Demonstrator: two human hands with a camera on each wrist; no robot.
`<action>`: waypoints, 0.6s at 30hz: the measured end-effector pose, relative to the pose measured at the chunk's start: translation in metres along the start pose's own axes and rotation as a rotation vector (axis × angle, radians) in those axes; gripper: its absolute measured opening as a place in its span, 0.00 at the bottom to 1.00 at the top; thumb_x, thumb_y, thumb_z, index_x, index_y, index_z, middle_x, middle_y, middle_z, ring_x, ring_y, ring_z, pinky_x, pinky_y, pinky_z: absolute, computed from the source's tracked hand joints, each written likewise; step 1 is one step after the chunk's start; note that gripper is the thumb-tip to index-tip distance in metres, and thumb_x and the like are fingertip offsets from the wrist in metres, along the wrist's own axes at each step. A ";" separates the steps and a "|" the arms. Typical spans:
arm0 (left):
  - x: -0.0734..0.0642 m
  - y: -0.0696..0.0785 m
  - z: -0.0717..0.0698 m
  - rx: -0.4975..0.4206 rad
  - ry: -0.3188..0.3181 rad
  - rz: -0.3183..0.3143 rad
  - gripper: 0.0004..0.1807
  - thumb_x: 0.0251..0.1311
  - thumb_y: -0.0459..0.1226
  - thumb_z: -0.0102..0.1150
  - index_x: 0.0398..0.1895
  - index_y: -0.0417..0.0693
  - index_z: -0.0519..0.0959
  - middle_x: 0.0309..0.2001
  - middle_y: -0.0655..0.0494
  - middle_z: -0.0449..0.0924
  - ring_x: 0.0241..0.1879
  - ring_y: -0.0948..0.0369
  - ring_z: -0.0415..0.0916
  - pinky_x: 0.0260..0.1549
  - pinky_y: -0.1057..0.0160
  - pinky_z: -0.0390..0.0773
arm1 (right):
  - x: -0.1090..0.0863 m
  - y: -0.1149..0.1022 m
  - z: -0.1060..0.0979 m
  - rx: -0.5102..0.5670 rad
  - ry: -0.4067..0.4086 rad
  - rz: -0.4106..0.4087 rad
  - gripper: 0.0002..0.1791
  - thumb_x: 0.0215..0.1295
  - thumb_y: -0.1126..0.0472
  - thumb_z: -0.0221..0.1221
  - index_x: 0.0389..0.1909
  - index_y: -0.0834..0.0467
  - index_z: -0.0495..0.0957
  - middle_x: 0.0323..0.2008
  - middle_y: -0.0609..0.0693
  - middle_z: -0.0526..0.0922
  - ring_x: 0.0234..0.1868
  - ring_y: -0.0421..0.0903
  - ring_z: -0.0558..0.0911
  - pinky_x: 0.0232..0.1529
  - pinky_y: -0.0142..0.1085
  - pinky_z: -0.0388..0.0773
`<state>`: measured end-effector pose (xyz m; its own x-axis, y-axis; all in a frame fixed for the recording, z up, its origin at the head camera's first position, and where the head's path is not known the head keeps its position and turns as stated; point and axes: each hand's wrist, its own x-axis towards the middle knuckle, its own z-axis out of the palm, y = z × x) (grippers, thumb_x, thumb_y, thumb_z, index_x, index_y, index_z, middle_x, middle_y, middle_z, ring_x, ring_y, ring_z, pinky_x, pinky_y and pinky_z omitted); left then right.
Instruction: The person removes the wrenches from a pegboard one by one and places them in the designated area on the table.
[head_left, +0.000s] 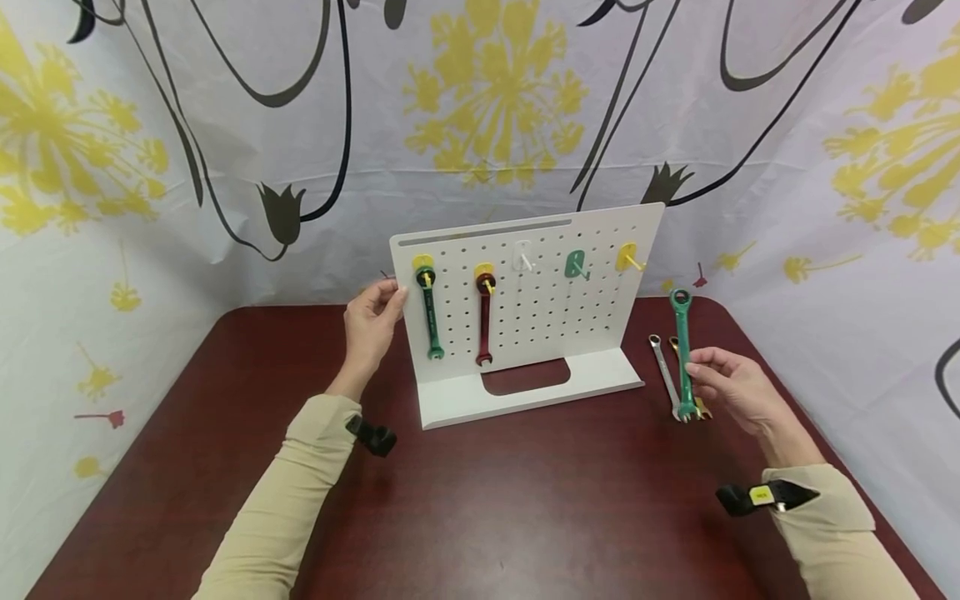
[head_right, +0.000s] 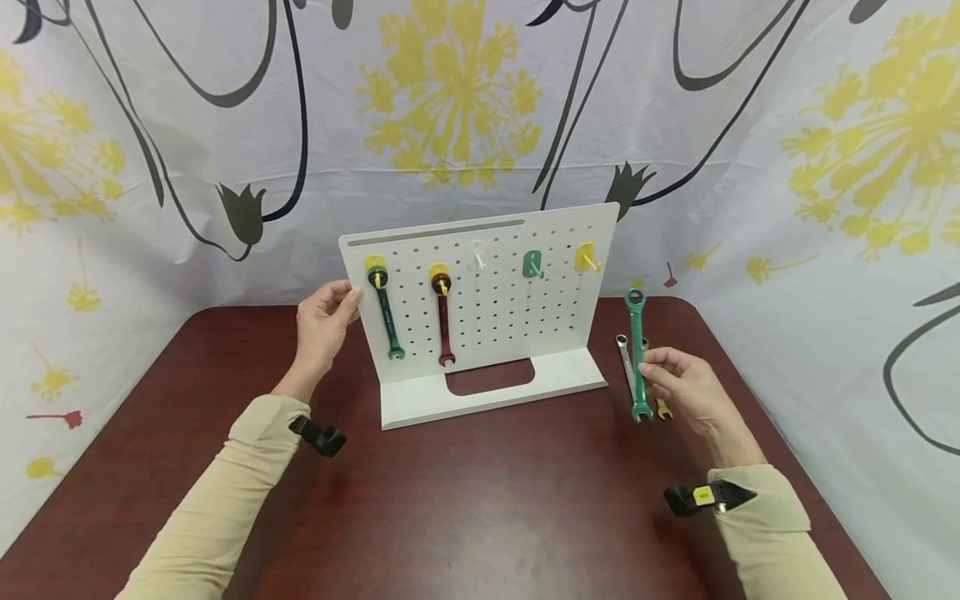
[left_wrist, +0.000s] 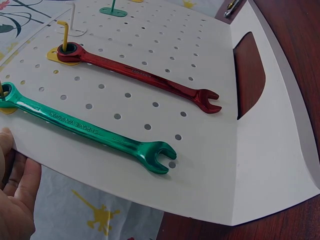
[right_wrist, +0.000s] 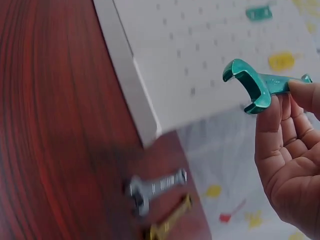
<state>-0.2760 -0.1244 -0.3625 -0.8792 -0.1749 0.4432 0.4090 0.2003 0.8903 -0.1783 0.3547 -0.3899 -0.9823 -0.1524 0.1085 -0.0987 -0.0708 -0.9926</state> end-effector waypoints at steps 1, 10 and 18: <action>0.000 0.000 0.000 -0.001 0.000 0.002 0.13 0.60 0.39 0.61 0.41 0.37 0.80 0.32 0.56 0.79 0.28 0.72 0.74 0.31 0.76 0.79 | -0.001 0.001 -0.006 -0.006 0.014 0.009 0.13 0.67 0.74 0.50 0.35 0.54 0.78 0.29 0.42 0.81 0.27 0.36 0.81 0.29 0.27 0.81; 0.000 0.001 0.000 0.005 -0.004 0.010 0.13 0.60 0.38 0.61 0.41 0.37 0.80 0.31 0.58 0.79 0.28 0.72 0.74 0.31 0.76 0.80 | -0.002 0.019 -0.053 0.025 0.083 0.143 0.14 0.66 0.74 0.51 0.29 0.54 0.80 0.26 0.43 0.81 0.26 0.37 0.80 0.27 0.28 0.81; 0.000 0.000 0.001 0.018 -0.012 -0.007 0.14 0.60 0.39 0.61 0.42 0.37 0.80 0.32 0.56 0.79 0.28 0.73 0.74 0.31 0.77 0.79 | -0.004 0.031 -0.080 -0.054 0.135 0.288 0.17 0.67 0.71 0.51 0.25 0.50 0.80 0.23 0.40 0.80 0.24 0.35 0.79 0.26 0.27 0.80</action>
<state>-0.2763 -0.1235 -0.3621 -0.8848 -0.1646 0.4359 0.3988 0.2165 0.8911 -0.1898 0.4324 -0.4259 -0.9830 -0.0262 -0.1819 0.1818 0.0090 -0.9833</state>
